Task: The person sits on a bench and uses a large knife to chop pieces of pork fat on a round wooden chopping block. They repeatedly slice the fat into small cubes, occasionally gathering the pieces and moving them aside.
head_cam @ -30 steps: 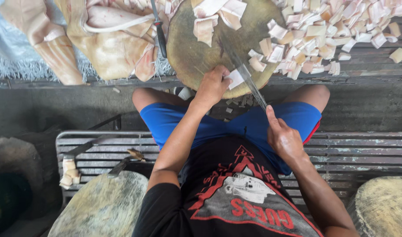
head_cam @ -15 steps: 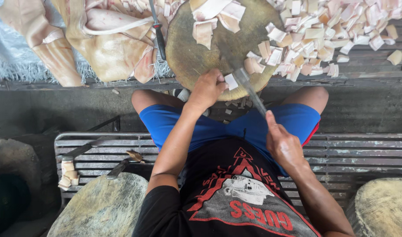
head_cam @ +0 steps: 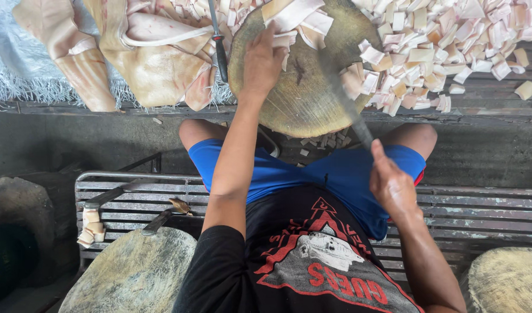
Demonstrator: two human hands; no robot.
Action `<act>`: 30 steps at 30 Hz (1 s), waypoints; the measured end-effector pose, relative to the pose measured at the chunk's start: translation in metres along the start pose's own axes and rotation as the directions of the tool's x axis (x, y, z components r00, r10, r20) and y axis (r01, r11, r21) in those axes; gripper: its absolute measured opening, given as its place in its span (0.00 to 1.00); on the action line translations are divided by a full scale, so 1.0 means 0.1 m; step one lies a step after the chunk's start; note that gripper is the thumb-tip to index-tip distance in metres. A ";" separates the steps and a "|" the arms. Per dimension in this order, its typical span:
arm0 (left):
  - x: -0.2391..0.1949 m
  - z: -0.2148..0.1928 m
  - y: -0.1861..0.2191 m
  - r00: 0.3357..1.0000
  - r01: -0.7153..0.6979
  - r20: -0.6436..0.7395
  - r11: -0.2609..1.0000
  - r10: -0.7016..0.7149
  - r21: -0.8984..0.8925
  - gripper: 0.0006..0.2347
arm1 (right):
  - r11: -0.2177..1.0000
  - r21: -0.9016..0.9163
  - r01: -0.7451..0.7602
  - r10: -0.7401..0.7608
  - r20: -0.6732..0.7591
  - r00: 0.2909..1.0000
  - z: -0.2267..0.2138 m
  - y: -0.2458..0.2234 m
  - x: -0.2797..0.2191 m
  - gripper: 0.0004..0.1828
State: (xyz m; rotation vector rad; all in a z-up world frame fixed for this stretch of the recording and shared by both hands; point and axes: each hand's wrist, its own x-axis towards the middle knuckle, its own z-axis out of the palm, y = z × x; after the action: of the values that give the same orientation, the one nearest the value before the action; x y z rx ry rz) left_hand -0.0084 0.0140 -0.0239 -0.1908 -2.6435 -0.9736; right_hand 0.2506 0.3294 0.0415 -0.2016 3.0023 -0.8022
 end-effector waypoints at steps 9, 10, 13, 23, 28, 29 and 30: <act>-0.05 -0.13 -0.01 0.994 0.000 0.108 0.999 0.004 -0.035 0.16 | 0.997 -0.039 -0.062 0.062 -0.020 0.998 0.11 0.32 0.22 0.34; -0.07 -0.18 0.01 0.994 -0.047 0.093 0.999 0.048 -0.014 0.15 | 0.998 -0.028 -0.051 0.050 -0.032 0.998 0.11 0.32 0.23 0.34; -0.03 -0.18 0.21 0.982 0.092 0.135 0.959 -0.132 0.269 0.27 | 1.000 0.008 -0.027 0.027 -0.064 0.998 0.13 0.30 0.22 0.35; -0.07 -0.01 -0.17 0.992 0.115 -0.060 0.993 -0.115 0.004 0.10 | 0.998 0.034 -0.056 0.058 -0.088 0.994 0.22 0.29 0.21 0.35; -0.15 -0.40 -0.12 0.978 0.163 0.094 0.960 -0.188 0.227 0.10 | 0.997 0.044 -0.070 0.074 -0.092 0.993 0.20 0.29 0.22 0.36; -0.15 -0.46 -0.09 0.977 0.137 0.129 0.960 -0.173 0.245 0.10 | 0.996 0.053 -0.065 0.070 -0.097 0.993 0.19 0.29 0.22 0.35; -0.16 -0.51 -0.07 0.974 0.113 0.164 0.959 -0.159 0.262 0.10 | 0.996 0.062 -0.060 0.066 -0.102 0.993 0.18 0.28 0.22 0.35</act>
State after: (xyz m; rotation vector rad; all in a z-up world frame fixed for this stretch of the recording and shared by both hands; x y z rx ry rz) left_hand 0.0171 -0.0248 0.0028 -0.0403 -2.9523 -0.6781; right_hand 0.2264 0.3412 0.0118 -0.0653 3.0580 -0.9205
